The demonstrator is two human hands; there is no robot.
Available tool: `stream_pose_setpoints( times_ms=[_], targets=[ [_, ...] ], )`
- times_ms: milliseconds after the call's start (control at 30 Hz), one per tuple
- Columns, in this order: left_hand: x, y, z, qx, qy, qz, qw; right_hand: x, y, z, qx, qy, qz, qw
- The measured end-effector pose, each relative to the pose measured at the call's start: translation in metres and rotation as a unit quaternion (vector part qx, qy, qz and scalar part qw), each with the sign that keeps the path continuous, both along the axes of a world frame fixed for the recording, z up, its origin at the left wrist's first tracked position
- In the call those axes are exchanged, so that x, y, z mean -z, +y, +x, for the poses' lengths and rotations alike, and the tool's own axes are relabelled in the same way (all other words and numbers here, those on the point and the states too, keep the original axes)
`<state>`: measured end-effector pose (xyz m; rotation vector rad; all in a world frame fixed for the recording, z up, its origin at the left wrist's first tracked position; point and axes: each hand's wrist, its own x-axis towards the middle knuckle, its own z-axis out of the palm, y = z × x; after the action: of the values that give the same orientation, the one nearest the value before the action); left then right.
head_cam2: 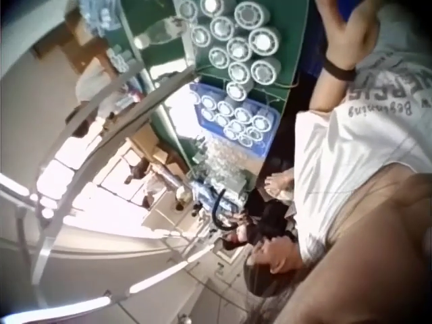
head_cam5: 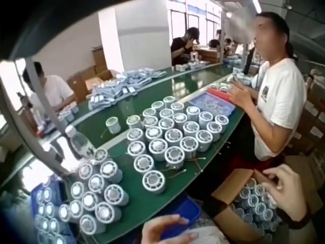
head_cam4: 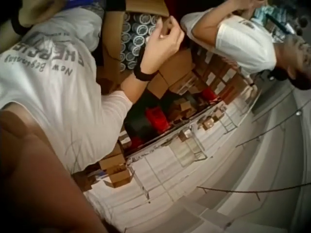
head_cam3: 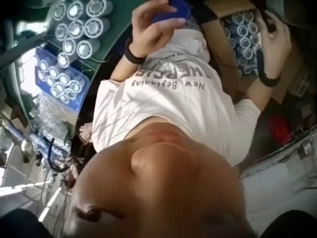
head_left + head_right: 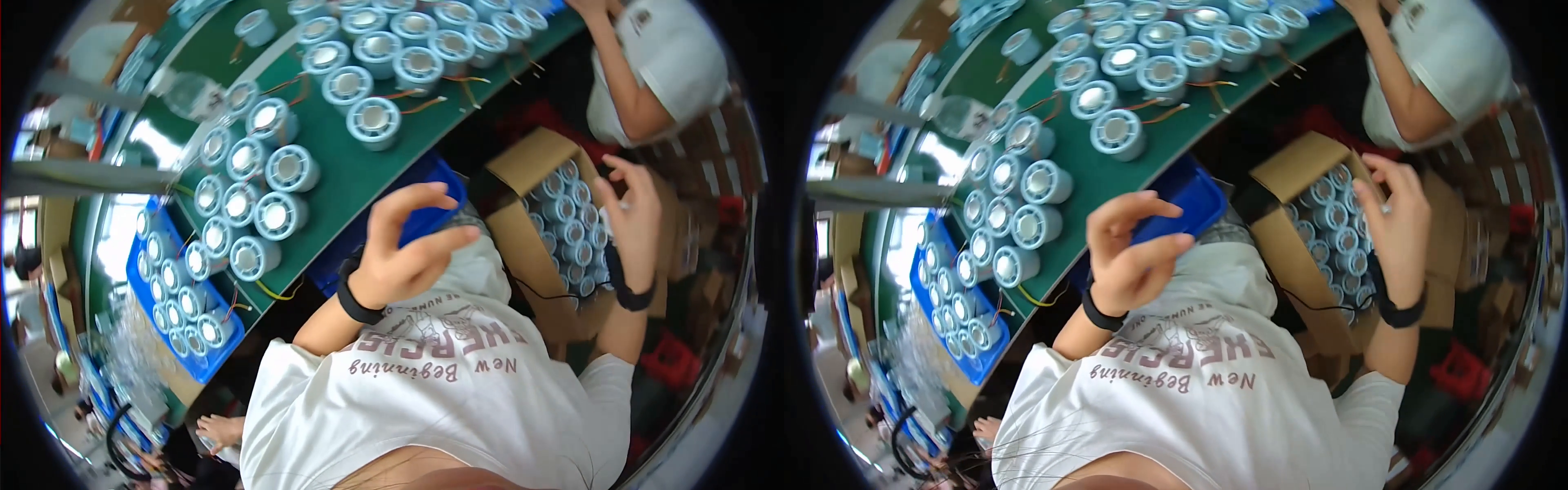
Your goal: The person picks up a component from the table, wipes it with a cloth, and places it into a cardboard box, repeating this process for several more components.
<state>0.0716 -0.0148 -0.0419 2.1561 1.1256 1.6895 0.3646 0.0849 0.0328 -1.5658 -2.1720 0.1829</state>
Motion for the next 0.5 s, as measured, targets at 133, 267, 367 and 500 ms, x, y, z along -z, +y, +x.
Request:
stream_pose_setpoints(
  times_ms=[133, 267, 367, 500],
  targets=[
    [-0.014, -0.009, -0.016, 0.046, -0.065, -0.019, 0.997, -0.096, 0.052, -0.117, -0.22, 0.072, 0.022, 0.973],
    [-0.033, -0.026, -0.037, 0.086, -0.122, -0.053, 0.987, -0.148, 0.136, -0.282, -0.39, -0.135, -0.042, 0.91],
    [-0.044, -0.036, -0.059, 0.096, -0.142, -0.058, 0.984, -0.125, 0.192, -0.399, -0.512, -0.273, 0.014, 0.814],
    [-0.048, -0.043, -0.081, 0.074, -0.144, -0.065, 0.985, -0.004, 0.294, -0.524, -0.527, -0.343, 0.095, 0.772]
  ],
)
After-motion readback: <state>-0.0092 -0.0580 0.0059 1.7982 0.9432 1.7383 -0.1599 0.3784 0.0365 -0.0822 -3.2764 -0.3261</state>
